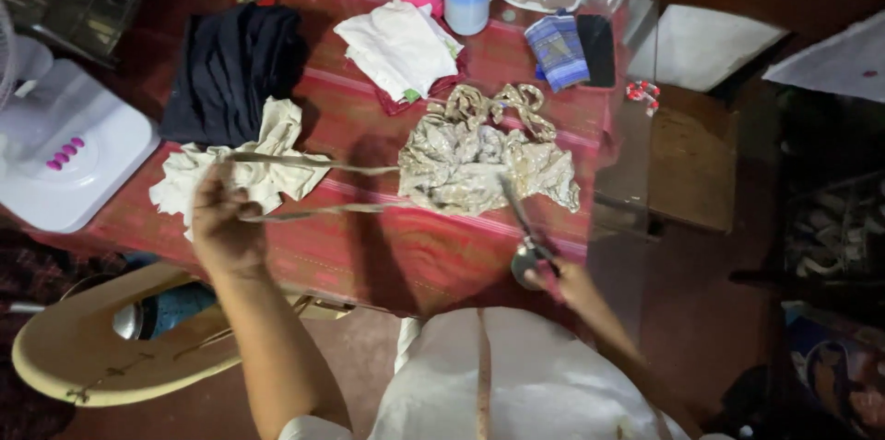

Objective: The person uses a pair of scissors to cut a piece of patterned fabric on a table. They repeatedly adjust the fabric's position and cut it into smaller strips and pieces.

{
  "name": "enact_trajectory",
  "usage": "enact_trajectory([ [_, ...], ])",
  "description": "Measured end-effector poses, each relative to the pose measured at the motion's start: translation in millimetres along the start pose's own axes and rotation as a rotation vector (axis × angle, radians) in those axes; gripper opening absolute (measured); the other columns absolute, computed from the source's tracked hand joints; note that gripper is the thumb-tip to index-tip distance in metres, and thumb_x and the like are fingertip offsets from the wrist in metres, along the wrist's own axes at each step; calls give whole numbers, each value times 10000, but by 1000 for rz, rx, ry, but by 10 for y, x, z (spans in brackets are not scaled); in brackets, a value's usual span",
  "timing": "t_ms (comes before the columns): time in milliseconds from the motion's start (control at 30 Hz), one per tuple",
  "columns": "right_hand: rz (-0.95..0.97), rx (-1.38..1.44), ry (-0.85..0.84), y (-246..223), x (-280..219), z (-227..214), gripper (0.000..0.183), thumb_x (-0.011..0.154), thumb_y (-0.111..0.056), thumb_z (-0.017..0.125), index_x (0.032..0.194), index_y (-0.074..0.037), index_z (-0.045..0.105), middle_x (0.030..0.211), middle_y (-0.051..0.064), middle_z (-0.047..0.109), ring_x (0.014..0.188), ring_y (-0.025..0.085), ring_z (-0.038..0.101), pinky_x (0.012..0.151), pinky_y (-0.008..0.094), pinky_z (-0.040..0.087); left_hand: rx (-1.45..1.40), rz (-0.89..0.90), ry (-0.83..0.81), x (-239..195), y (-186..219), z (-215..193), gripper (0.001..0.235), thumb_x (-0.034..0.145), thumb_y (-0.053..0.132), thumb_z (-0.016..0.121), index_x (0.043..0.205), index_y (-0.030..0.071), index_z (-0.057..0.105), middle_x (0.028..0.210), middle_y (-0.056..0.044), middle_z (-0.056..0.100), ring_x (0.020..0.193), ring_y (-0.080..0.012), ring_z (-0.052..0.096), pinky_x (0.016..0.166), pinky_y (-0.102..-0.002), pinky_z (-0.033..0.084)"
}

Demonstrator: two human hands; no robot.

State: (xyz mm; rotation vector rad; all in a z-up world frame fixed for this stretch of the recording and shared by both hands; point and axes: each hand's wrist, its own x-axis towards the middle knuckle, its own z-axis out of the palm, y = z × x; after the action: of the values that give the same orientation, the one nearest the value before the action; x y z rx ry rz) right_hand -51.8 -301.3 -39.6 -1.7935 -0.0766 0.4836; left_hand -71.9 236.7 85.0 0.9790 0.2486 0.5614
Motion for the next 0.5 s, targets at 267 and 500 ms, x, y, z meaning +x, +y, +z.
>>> enact_trajectory([
  [267, 171, -152, 140, 376, 261, -365, 440, 685, -439, 943, 947, -112, 809, 851, 128, 783, 878, 280, 732, 835, 361, 540, 222, -47, 152, 130, 245, 10, 388, 806, -10, 575, 1162, 99, 684, 1217, -66, 713, 713, -126, 675, 503, -202, 441],
  [500, 141, -404, 55, 106, -184, -348, 275, 848, -403, 794, 828, -131, 753, 690, 67, 779, 753, 201, 775, 779, 331, 583, 532, 94, 152, 661, 103, 487, 415, 738, -66, 589, 1097, 87, 730, 1031, -63, 726, 693, -97, 617, 519, -168, 449],
])
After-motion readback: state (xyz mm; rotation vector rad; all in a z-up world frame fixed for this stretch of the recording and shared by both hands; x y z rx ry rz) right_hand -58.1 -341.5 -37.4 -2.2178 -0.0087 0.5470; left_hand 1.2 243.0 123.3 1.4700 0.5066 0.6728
